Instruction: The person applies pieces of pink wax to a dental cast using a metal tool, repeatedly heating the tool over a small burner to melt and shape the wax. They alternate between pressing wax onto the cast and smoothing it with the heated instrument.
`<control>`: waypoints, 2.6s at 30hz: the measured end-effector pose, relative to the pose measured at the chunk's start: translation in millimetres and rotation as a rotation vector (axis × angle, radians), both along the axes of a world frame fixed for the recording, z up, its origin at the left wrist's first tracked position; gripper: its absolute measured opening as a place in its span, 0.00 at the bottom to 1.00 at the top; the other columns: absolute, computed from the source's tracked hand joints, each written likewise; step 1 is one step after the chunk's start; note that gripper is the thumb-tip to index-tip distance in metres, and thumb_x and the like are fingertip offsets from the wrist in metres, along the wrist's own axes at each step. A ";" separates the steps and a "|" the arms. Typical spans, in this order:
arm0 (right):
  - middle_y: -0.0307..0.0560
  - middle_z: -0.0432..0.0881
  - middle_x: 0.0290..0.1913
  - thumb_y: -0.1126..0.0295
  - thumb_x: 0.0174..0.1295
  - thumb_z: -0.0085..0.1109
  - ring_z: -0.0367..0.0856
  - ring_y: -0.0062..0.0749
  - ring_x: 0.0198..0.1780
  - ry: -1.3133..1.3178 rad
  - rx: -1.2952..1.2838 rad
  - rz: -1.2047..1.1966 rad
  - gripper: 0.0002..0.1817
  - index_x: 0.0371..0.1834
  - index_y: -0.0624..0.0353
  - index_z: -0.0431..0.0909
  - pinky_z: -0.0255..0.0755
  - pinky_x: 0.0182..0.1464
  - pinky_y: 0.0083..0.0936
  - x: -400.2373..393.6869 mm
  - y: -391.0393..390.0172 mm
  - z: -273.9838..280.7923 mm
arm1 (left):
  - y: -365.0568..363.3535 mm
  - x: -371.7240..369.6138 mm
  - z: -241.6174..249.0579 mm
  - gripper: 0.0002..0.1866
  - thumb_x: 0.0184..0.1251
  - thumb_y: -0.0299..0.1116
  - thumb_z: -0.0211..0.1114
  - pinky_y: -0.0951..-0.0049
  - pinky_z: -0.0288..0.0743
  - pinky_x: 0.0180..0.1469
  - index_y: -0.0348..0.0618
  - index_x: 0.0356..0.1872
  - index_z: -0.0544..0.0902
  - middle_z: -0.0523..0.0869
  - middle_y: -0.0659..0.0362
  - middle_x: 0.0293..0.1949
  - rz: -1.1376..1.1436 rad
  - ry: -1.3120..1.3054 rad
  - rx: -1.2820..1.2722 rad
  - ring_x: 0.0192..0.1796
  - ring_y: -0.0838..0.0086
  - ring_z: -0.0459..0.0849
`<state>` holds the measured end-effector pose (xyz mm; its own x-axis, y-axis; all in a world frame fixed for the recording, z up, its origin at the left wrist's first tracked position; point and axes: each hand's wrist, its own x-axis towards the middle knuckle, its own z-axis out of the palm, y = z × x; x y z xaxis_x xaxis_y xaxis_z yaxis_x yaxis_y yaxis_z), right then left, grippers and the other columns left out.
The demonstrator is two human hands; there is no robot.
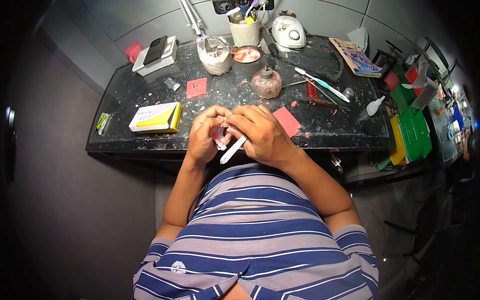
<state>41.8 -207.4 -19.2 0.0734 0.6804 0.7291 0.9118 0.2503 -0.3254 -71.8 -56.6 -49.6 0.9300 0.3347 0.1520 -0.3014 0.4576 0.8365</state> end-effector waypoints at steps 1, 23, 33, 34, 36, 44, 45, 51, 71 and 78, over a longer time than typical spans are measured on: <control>0.49 0.81 0.47 0.78 0.59 0.64 0.80 0.44 0.45 -0.001 0.000 0.001 0.17 0.53 0.62 0.80 0.69 0.47 0.35 0.6 -0.4 0.6 | -0.3 -0.1 0.3 0.10 0.72 0.26 0.51 0.80 0.70 0.22 0.30 0.44 0.79 0.82 0.54 0.30 0.009 0.009 0.008 0.22 0.78 0.78; 0.48 0.82 0.48 0.77 0.55 0.68 0.79 0.43 0.41 -0.102 -0.039 0.015 0.21 0.54 0.61 0.81 0.69 0.44 0.35 0.0 -5.7 5.7 | -6.3 0.4 4.5 0.10 0.65 0.21 0.50 0.85 0.65 0.20 0.33 0.41 0.79 0.82 0.58 0.28 0.114 -0.016 0.024 0.21 0.84 0.74; 0.53 0.77 0.38 0.74 0.48 0.75 0.80 0.46 0.41 0.164 -0.378 -0.285 0.18 0.39 0.65 0.77 0.75 0.44 0.36 37.0 -42.4 26.7 | -2.9 0.3 -1.8 0.09 0.66 0.23 0.53 0.82 0.69 0.21 0.33 0.42 0.79 0.85 0.52 0.32 0.197 -0.010 0.087 0.22 0.79 0.78; 0.54 0.78 0.40 0.74 0.48 0.75 0.80 0.50 0.43 0.216 -0.449 -0.306 0.18 0.40 0.65 0.77 0.74 0.48 0.39 40.8 -45.9 29.5 | -2.1 0.5 -3.1 0.09 0.66 0.23 0.53 0.82 0.69 0.21 0.33 0.42 0.79 0.85 0.52 0.32 0.195 -0.012 0.088 0.22 0.79 0.78; 0.54 0.78 0.41 0.73 0.49 0.76 0.80 0.53 0.46 0.265 -0.515 -0.327 0.18 0.41 0.64 0.78 0.74 0.51 0.41 48.2 -52.2 36.3 | 1.3 0.0 -5.4 0.09 0.66 0.23 0.53 0.81 0.69 0.21 0.33 0.42 0.79 0.86 0.52 0.32 0.145 -0.054 0.088 0.23 0.79 0.79; 0.52 0.82 0.41 0.82 0.52 0.69 0.81 0.51 0.47 0.005 -0.442 -0.759 0.13 0.41 0.64 0.80 0.73 0.53 0.40 98.1 -87.7 22.3 | -2.4 0.4 -2.9 0.08 0.67 0.24 0.53 0.81 0.70 0.22 0.34 0.41 0.79 0.86 0.52 0.30 0.205 -0.024 0.105 0.25 0.77 0.82; 0.52 0.82 0.41 0.82 0.52 0.69 0.81 0.51 0.47 0.005 -0.439 -0.762 0.13 0.41 0.64 0.80 0.73 0.53 0.40 102.6 -88.0 18.5 | -2.0 0.7 -3.3 0.08 0.67 0.24 0.53 0.81 0.70 0.22 0.34 0.41 0.79 0.86 0.52 0.30 0.211 -0.023 0.113 0.25 0.77 0.82; 0.52 0.83 0.37 0.81 0.56 0.67 0.83 0.47 0.39 0.018 -0.351 -0.742 0.08 0.38 0.63 0.81 0.76 0.46 0.37 106.0 -86.2 31.6 | -0.7 0.5 -0.1 0.08 0.67 0.25 0.53 0.80 0.70 0.22 0.34 0.41 0.79 0.86 0.51 0.31 0.175 -0.021 0.083 0.24 0.77 0.81; 0.47 0.85 0.39 0.74 0.69 0.61 0.85 0.27 0.37 0.939 0.278 -0.047 0.06 0.44 0.66 0.81 0.81 0.34 0.19 157.7 -8.7 45.0 | 80.3 76.5 43.0 0.09 0.68 0.23 0.51 0.82 0.63 0.16 0.39 0.39 0.81 0.86 0.54 0.27 0.366 0.038 0.434 0.17 0.83 0.72; 0.48 0.86 0.41 0.75 0.68 0.62 0.86 0.28 0.37 0.951 0.286 -0.053 0.06 0.44 0.66 0.81 0.82 0.33 0.20 149.6 -7.5 44.6 | 76.0 72.0 47.0 0.13 0.69 0.23 0.53 0.81 0.71 0.21 0.38 0.49 0.82 0.87 0.54 0.32 0.303 -0.003 0.379 0.22 0.80 0.78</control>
<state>191.4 -214.8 25.4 0.7380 0.4668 0.4874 0.3151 0.4003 -0.8605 0.3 19.4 -2.5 0.7984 0.5109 0.3186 -0.3770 0.0116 0.9261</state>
